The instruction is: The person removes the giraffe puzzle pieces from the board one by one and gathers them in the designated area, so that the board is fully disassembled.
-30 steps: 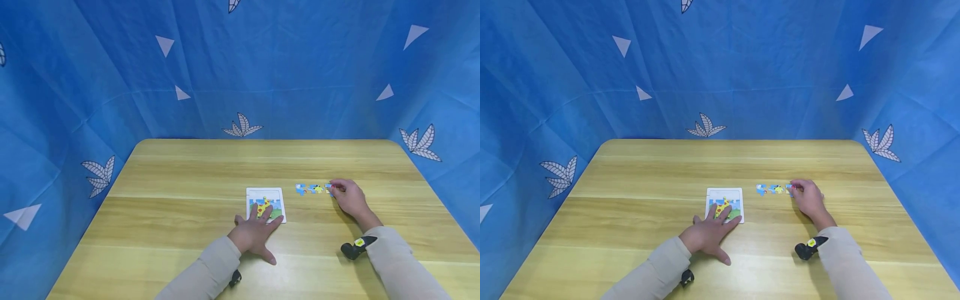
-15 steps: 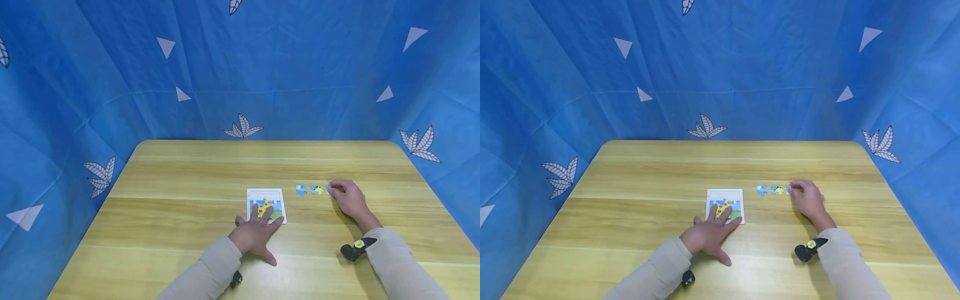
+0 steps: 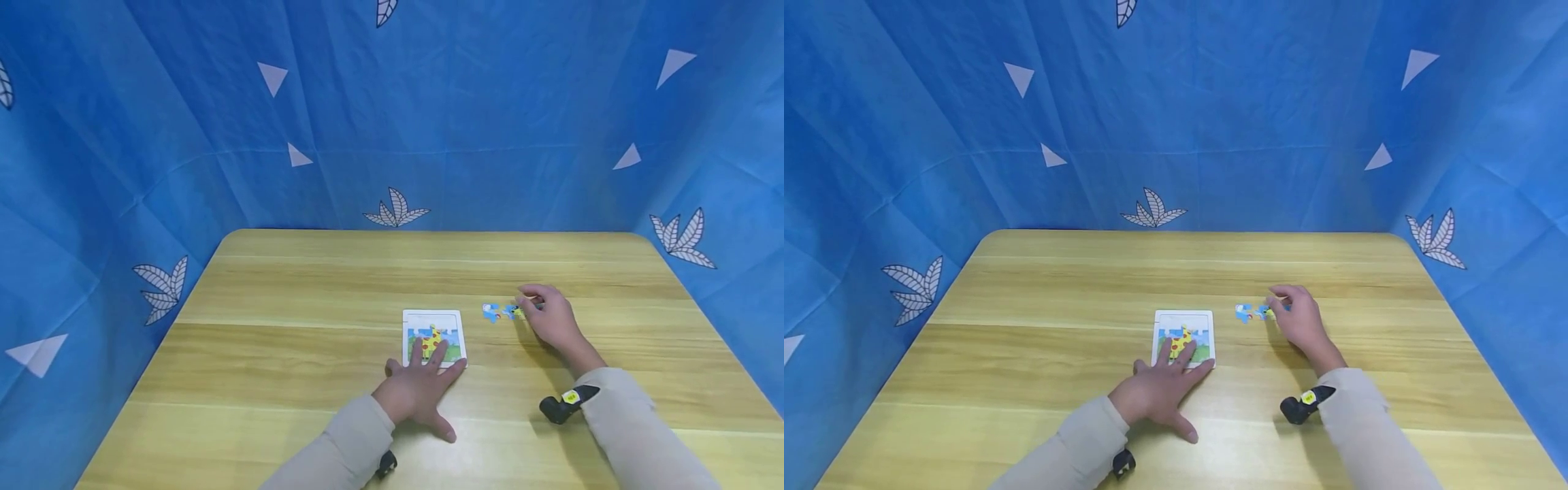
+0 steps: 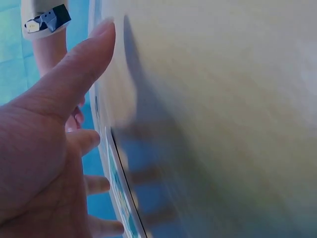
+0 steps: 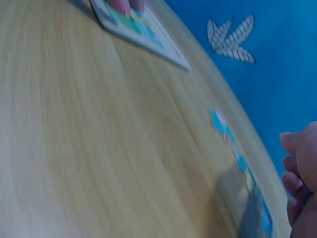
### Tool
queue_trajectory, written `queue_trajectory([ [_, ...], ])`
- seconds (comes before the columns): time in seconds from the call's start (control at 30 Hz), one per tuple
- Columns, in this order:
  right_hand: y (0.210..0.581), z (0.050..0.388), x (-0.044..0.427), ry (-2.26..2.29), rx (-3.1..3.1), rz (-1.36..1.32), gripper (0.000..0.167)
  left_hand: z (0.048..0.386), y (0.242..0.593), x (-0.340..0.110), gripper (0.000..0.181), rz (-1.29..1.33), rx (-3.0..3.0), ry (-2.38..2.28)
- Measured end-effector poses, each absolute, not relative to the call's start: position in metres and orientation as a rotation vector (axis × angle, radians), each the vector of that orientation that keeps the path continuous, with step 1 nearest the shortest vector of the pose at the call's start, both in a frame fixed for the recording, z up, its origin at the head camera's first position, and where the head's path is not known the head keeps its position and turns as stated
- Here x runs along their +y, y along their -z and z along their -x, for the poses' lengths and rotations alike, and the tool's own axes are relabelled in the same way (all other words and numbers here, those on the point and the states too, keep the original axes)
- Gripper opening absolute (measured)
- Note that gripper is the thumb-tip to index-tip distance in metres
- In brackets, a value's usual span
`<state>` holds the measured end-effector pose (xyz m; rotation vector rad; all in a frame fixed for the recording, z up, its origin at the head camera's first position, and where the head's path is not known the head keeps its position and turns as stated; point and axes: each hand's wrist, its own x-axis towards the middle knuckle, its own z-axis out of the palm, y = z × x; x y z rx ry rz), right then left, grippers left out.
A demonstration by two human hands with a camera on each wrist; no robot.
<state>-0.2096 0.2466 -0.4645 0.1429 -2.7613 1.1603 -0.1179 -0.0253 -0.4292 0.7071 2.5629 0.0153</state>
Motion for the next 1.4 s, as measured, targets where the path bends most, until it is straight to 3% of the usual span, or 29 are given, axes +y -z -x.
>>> queue_trajectory([
  [0.8, 0.46, 0.212, 0.136, -1.253, -2.88, -0.564, 0.024, 0.105, 0.434, -0.038, 0.113, -0.662, 2.586, 0.027],
  [1.4, 0.458, 0.201, 0.106, -1.173, -2.987, -0.765, 0.017, 0.104, 0.434, -0.042, 0.113, -0.662, 2.579, 0.05],
])
